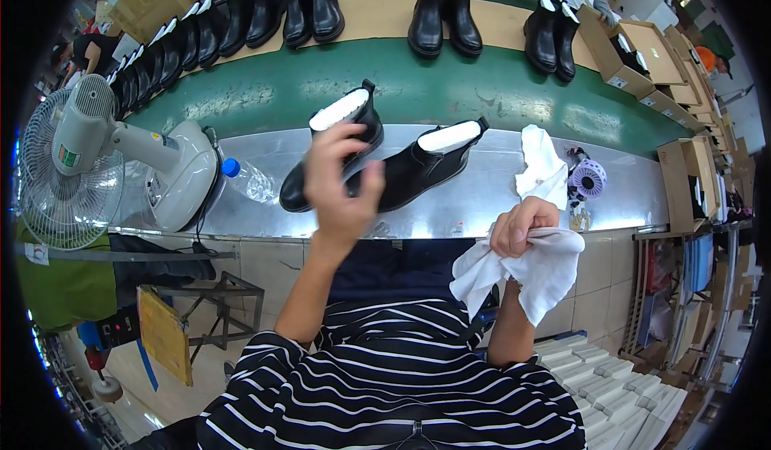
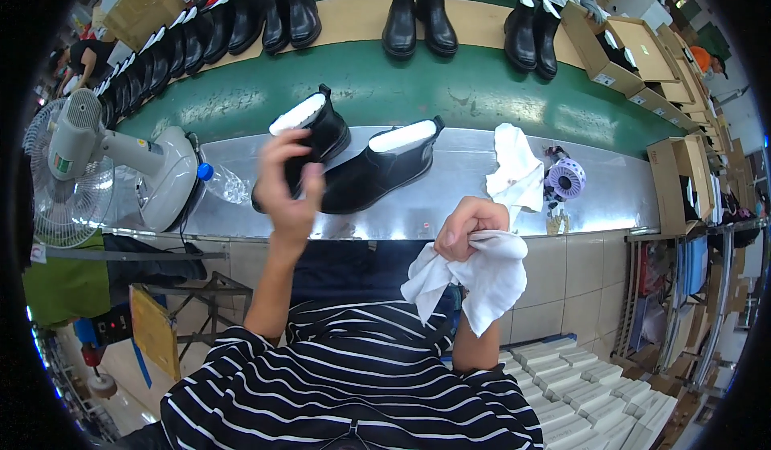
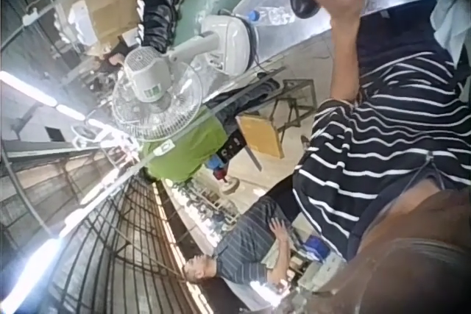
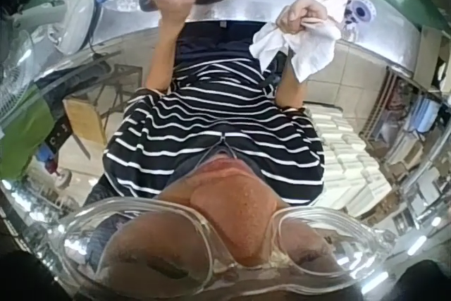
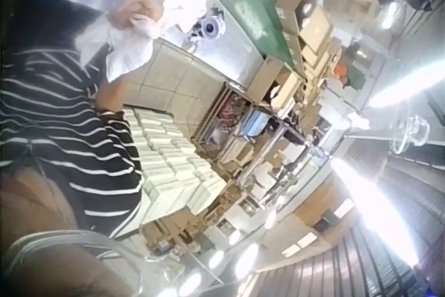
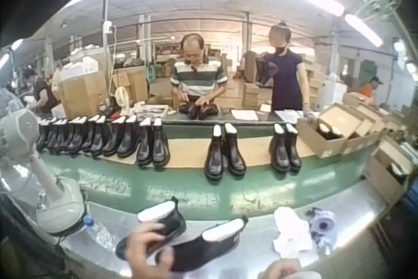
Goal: Cleaning and inspecting finished boots on a factory assembly line using a cloth and a cleaning agent.
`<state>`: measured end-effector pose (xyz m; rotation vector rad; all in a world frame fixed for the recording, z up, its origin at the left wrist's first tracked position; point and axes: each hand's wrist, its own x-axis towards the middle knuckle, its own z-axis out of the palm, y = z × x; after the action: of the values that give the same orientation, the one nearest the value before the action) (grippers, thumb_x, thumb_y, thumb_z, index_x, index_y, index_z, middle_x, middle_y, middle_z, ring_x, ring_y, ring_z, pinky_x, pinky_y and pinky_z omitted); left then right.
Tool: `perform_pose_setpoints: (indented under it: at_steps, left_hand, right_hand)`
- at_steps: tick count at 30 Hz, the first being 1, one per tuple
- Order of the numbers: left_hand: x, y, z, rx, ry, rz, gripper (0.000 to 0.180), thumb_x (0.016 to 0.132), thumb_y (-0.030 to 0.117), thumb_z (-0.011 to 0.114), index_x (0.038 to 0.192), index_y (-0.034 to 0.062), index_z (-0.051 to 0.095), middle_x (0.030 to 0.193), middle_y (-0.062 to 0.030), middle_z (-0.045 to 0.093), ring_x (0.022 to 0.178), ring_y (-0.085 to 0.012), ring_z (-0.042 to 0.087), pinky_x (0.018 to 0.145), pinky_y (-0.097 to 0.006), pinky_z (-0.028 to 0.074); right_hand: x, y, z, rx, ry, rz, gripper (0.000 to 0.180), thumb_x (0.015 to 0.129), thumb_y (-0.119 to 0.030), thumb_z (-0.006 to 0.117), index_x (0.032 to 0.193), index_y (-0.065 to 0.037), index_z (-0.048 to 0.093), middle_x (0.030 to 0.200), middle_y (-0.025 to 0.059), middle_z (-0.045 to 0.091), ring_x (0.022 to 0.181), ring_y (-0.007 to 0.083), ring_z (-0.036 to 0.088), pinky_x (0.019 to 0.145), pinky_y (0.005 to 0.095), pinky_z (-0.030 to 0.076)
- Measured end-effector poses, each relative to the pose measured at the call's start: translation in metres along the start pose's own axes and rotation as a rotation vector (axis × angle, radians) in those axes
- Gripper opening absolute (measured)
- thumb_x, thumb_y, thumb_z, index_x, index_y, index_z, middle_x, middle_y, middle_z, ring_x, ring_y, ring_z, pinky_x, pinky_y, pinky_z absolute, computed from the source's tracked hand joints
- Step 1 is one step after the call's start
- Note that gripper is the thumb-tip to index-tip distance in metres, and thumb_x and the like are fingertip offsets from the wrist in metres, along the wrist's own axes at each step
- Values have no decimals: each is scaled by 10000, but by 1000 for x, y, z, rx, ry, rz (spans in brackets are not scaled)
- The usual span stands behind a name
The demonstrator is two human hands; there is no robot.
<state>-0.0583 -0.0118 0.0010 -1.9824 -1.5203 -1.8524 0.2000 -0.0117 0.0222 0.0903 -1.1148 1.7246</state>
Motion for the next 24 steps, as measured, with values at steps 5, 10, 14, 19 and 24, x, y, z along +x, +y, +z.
perform_pose_setpoints:
  at_steps: [5, 10, 14, 19, 24]
  left_hand:
    - [11, -55, -28, 222, 1, -313, 626, 746, 236, 823, 1215, -10, 488, 1163, -202, 588, 1078, -332, 575, 974, -407, 424]
    - [6, -83, -9, 142, -192, -474, 618, 725, 265, 853, 1154, -21, 512, 996, -225, 686, 932, -321, 684, 803, -388, 523]
    - [9, -81, -22, 23, -55, -397, 528, 709, 217, 870, 1048, -31, 551, 905, -212, 705, 841, -269, 710, 737, -344, 541]
    - [28, -13, -75, -314, -92, -428, 526, 656, 142, 910, 1043, 5, 581, 972, -69, 696, 907, -118, 636, 804, -263, 508]
    - [53, 50, -127, -212, -305, 452, 297, 746, 58, 725, 1018, 10, 615, 982, -187, 706, 919, -357, 699, 842, -480, 560]
  right_hand:
    - [-11, 24, -10, -15, 144, 48, 611, 878, -560, 635, 922, 29, 479, 491, -46, 322, 383, 48, 235, 379, 250, 165]
    - [13, 54, 13, -343, 293, 286, 561, 843, -479, 693, 1050, 16, 527, 528, -60, 394, 450, 13, 323, 435, 208, 211]
    - [40, 58, 38, -808, 343, 253, 742, 766, -551, 726, 1216, -7, 498, 660, -29, 483, 522, -1, 385, 453, 164, 253]
    - [64, 30, 55, -801, 293, 235, 472, 751, -158, 681, 1180, -18, 541, 730, -12, 533, 596, 1, 446, 503, 157, 317]
    - [62, 0, 70, -495, -44, 520, 423, 766, -432, 616, 785, -9, 630, 584, -18, 522, 518, 53, 455, 490, 215, 315]
